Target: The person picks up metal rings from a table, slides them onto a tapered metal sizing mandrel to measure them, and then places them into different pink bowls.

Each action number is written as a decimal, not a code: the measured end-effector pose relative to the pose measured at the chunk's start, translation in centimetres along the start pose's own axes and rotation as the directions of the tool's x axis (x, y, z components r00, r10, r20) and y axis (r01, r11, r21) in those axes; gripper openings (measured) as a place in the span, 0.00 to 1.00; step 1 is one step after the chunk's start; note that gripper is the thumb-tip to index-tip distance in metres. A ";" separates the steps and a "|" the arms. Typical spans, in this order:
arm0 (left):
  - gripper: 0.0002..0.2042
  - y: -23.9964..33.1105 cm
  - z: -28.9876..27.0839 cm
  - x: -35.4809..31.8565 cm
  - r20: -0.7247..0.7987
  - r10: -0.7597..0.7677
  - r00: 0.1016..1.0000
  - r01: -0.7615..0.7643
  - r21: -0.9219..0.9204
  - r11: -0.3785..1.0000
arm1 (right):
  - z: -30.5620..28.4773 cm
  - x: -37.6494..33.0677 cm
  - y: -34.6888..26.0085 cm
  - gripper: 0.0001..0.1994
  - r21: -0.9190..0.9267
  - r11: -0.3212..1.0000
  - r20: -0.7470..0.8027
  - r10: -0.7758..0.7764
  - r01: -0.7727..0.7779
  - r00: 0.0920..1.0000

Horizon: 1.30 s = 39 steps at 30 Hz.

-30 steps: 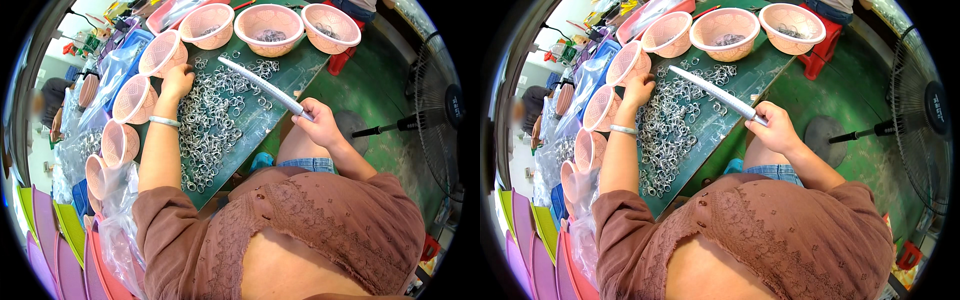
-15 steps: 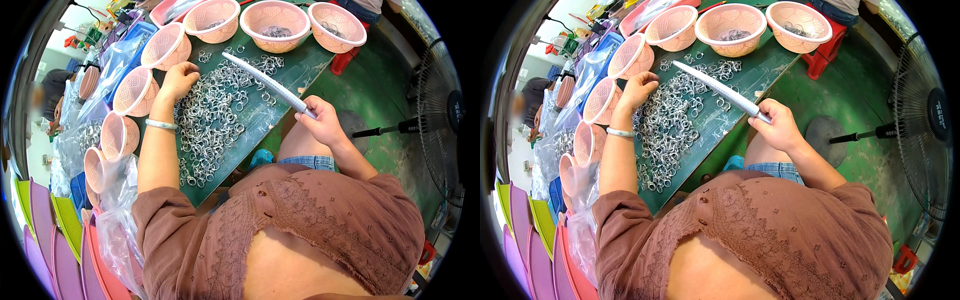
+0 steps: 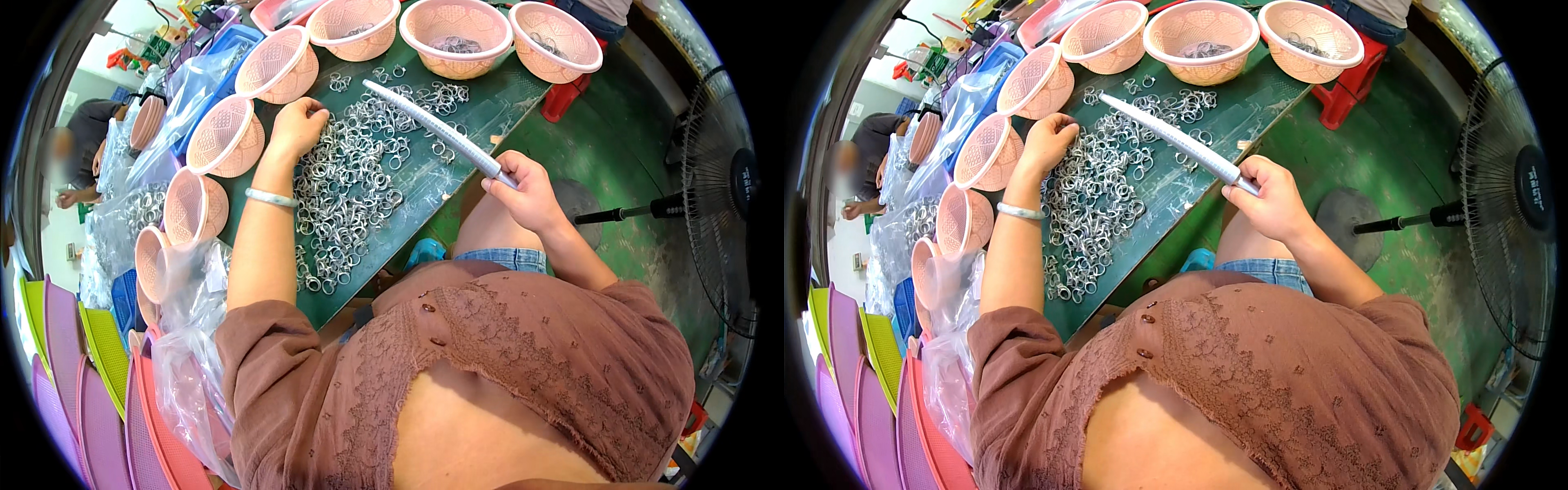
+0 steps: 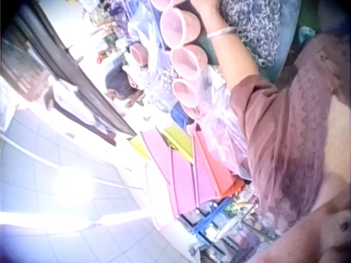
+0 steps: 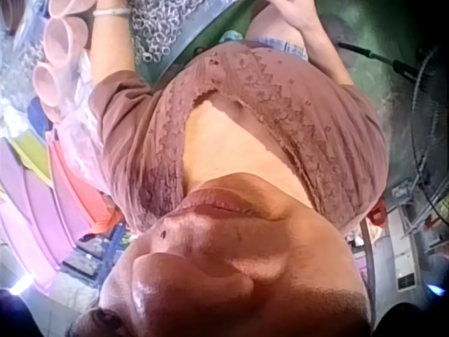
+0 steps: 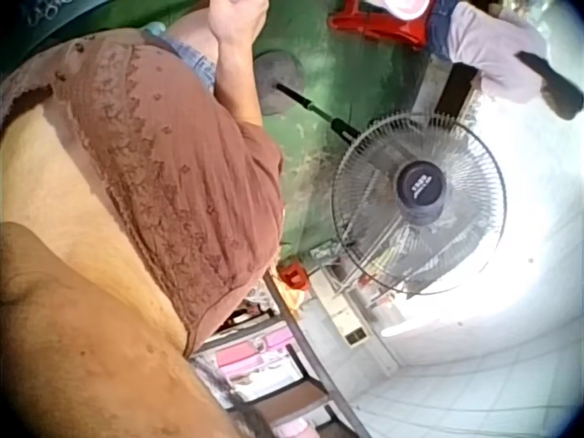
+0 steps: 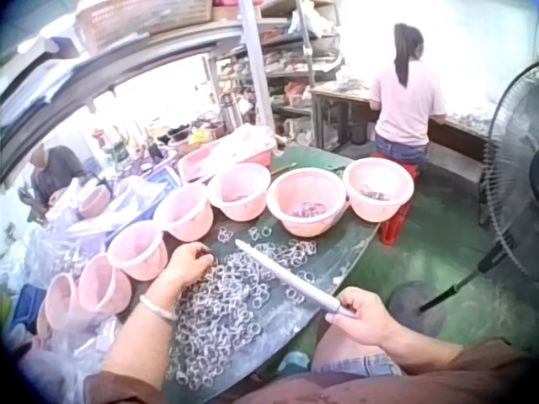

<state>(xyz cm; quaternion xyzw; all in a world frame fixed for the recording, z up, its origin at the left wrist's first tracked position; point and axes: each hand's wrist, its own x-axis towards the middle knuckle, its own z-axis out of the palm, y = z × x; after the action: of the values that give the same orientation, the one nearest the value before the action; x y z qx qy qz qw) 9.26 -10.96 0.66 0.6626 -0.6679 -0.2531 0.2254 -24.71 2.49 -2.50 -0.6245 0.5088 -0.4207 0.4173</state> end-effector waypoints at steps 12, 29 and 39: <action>0.09 1.8 0.3 -0.1 0.049 -0.079 0.996 0.092 -0.418 0.904 | -0.2 -0.3 -0.7 0.09 -0.058 0.998 0.019 -0.036 0.037 0.999; 0.17 3.4 -0.2 -5.6 0.134 0.452 0.882 0.128 -0.991 0.043 | 0.3 -0.8 -3.5 0.08 -0.205 0.937 0.035 -0.282 0.283 0.959; 0.13 2.4 0.2 -7.2 -0.133 0.293 0.947 -0.277 0.125 0.953 | -0.4 -1.3 -2.3 0.09 -0.159 0.959 0.019 -0.236 0.236 0.971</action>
<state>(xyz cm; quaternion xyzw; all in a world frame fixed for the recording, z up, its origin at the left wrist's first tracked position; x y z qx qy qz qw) 7.47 -3.75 2.31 0.5871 -0.7502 -0.1317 0.2741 -24.56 4.04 -0.34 -0.7123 0.4628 -0.4253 0.3125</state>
